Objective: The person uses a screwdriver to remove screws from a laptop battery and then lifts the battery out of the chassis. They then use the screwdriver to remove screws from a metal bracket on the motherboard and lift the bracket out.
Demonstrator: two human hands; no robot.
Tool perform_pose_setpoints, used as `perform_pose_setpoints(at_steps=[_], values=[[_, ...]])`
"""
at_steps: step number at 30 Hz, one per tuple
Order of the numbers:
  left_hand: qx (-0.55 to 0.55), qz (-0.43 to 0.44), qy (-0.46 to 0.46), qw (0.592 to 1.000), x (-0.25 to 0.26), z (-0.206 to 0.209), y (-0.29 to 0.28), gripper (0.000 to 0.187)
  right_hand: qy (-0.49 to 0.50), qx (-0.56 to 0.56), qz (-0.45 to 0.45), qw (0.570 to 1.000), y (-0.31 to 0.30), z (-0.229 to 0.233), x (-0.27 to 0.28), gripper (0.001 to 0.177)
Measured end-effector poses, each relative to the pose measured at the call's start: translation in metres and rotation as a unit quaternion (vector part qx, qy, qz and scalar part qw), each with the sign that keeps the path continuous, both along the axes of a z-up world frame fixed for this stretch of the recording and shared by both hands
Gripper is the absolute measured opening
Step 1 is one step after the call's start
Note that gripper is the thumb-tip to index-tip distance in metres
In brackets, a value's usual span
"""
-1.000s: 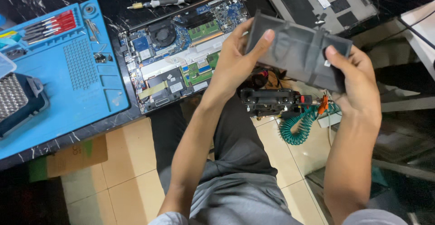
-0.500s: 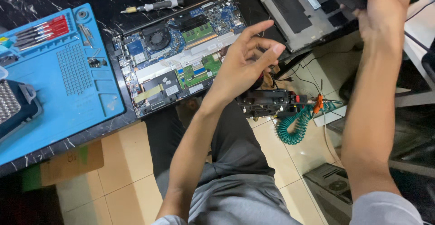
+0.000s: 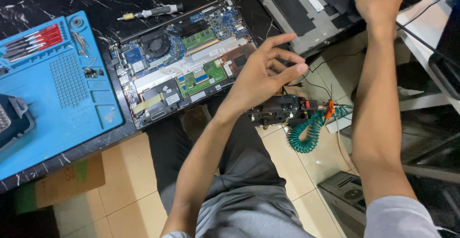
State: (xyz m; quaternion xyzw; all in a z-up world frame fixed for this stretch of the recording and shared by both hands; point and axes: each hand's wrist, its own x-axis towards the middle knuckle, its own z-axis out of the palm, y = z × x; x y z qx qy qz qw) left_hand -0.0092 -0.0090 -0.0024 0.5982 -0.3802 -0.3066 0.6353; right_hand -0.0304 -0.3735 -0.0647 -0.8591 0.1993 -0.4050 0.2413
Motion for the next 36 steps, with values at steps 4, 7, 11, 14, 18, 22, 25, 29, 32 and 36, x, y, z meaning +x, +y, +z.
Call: perform_pose_setpoints(at_steps=[4, 7, 11, 14, 18, 22, 25, 29, 32, 36], values=[[0.003, -0.006, 0.017, 1.000, -0.004, -0.006, -0.011, 0.070, 0.120, 0.035, -0.079, 0.989, 0.012, 0.013, -0.007, 0.044], [0.006, -0.019, 0.015, 1.000, -0.010, -0.006, -0.016, 0.069, 0.137, 0.032, -0.121, 0.983, -0.002, 0.001, 0.000, 0.055], [0.011, -0.043, 0.038, 0.998, -0.017, -0.006, -0.020, 0.069, 0.123, -0.006, -0.109, 0.986, 0.004, -0.005, -0.005, 0.054], [0.006, -0.026, 0.056, 0.998, -0.019, -0.005, -0.018, 0.066, 0.120, -0.075, -0.116, 0.983, 0.061, 0.027, -0.015, 0.057], [-0.064, 0.032, 0.097, 0.993, -0.014, -0.016, -0.010, 0.053, 0.018, -0.130, 0.072, 0.989, 0.167, 0.068, -0.040, 0.030], [-0.145, 0.141, 0.041, 0.979, -0.013, -0.027, 0.010, 0.013, -0.035, -0.052, 0.226, 0.972, 0.258, 0.091, -0.055, 0.011], [-0.116, 0.158, 0.036, 0.980, -0.014, -0.011, 0.049, 0.034, -0.028, -0.056, 0.245, 0.967, 0.272, 0.091, -0.053, 0.012], [-0.081, 0.233, -0.051, 0.968, -0.010, -0.004, 0.100, 0.038, 0.036, -0.089, 0.214, 0.972, 0.250, 0.067, -0.027, 0.013], [-0.091, 0.292, -0.108, 0.946, 0.000, -0.006, 0.125, 0.035, 0.085, -0.098, 0.249, 0.960, 0.252, 0.065, 0.002, 0.014], [-0.032, 0.423, -0.198, 0.884, 0.011, -0.004, 0.144, 0.028, 0.120, -0.186, 0.350, 0.910, 0.267, 0.076, 0.063, 0.020]])
